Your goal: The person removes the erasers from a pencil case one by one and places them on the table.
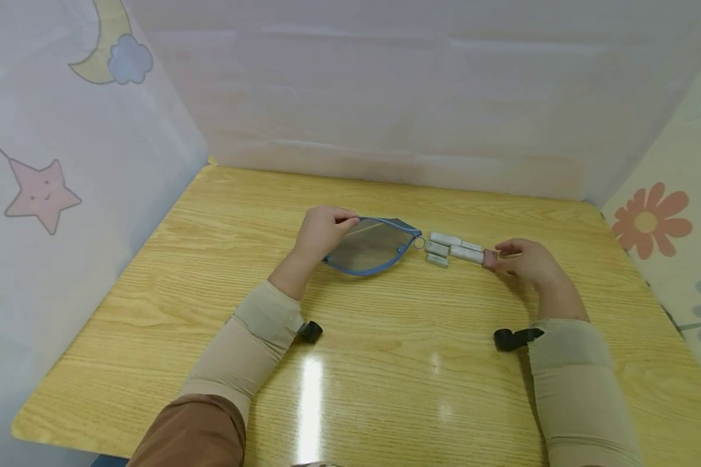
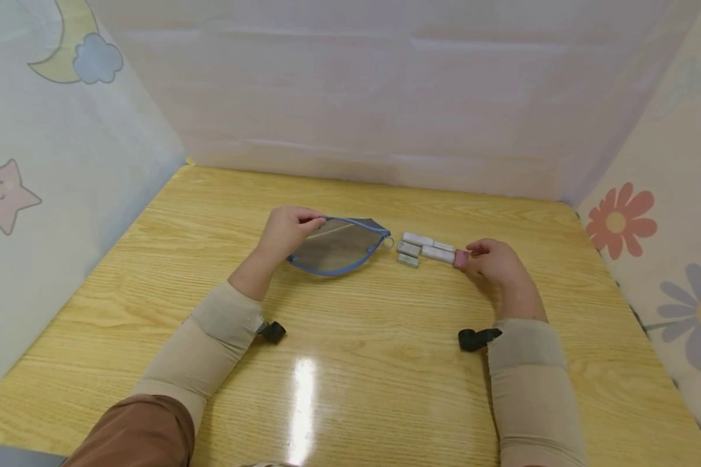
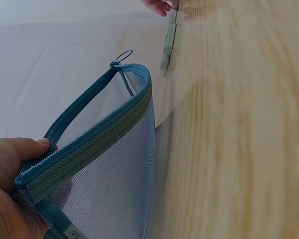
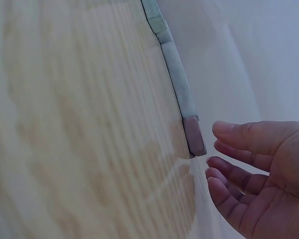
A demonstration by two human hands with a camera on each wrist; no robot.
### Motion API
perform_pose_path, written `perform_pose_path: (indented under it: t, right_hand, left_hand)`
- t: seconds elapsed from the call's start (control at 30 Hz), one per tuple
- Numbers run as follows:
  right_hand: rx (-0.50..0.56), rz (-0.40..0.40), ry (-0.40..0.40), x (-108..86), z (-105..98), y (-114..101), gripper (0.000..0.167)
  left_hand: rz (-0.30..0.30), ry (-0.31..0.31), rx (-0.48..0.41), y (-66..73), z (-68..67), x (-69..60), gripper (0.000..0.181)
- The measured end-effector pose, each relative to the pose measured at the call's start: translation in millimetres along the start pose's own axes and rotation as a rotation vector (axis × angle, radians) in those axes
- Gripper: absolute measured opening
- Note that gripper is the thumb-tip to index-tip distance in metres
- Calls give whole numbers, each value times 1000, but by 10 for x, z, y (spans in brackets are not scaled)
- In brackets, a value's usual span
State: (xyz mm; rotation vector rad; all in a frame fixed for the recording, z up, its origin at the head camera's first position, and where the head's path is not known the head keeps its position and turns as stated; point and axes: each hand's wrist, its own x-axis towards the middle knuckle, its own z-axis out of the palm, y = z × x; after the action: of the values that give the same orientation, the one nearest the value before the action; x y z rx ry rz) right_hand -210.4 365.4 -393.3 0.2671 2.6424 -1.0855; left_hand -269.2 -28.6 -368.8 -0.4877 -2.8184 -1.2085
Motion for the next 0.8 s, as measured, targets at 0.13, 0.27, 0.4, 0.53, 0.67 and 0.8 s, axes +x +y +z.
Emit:
perform_pose_path:
  t: [0.13,0.27,0.4,0.53,0.67,0.8]
  right_hand:
    - [30,1,13,-23,-8,-30,73]
    - [55,12,19,-38,-5,-60,75]
    - [59,14,26,-48,-9,-86,74]
    - [44,16,29,-51,-15,-105,72]
    - [51,16,28,-59,-17,-131,72]
    - [82,20,26,-68,-25,-156,73]
  left_hand:
    - [8,-1,10,-2,1,5,24]
    - [12,-6,16,-1,-2,6,24]
    - [9,-12,14,0,-4,8,23]
    - [10,-20,8,2,-1,11,22]
    - [17,-27,-1,5,-1,7,22]
    - [18,-42,-9,15,-3,-5,19]
